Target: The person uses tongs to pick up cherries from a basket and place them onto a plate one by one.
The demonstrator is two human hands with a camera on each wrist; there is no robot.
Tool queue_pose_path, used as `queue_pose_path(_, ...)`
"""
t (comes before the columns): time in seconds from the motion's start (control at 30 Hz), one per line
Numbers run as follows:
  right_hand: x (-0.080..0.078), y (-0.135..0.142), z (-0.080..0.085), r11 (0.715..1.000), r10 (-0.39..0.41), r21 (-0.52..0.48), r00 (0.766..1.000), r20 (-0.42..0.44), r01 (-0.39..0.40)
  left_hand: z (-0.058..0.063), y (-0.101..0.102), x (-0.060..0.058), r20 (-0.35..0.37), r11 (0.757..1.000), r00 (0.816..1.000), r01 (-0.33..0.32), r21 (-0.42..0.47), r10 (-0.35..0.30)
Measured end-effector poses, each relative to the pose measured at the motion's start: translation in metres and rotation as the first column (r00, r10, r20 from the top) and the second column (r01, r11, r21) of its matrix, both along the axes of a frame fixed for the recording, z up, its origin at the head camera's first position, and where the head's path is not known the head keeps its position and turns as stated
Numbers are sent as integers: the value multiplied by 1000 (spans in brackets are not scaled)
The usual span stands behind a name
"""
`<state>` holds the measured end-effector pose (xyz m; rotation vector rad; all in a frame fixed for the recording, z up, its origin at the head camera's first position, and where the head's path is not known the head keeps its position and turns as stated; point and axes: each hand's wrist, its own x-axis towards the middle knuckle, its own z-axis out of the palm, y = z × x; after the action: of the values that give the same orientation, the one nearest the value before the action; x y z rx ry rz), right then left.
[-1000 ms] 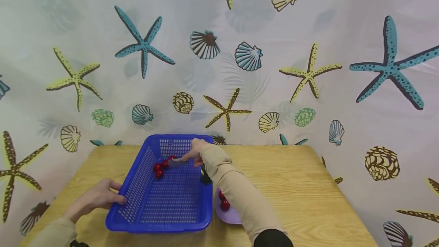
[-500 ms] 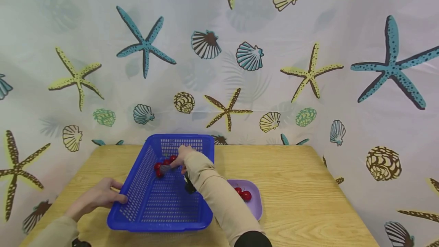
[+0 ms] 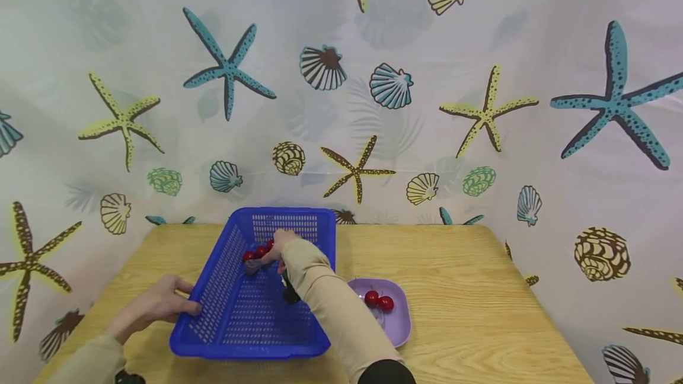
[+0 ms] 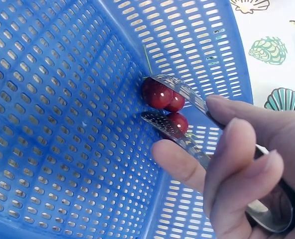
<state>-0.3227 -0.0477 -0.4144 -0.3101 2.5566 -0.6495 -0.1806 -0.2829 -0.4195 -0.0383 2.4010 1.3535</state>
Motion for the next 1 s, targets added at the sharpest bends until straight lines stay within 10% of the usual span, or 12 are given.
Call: queue_pose_path(1.0,24,63,38,987,23,-156,999,-26,-27,-3,1,-1,13,1000,1000,-9,-5,9)
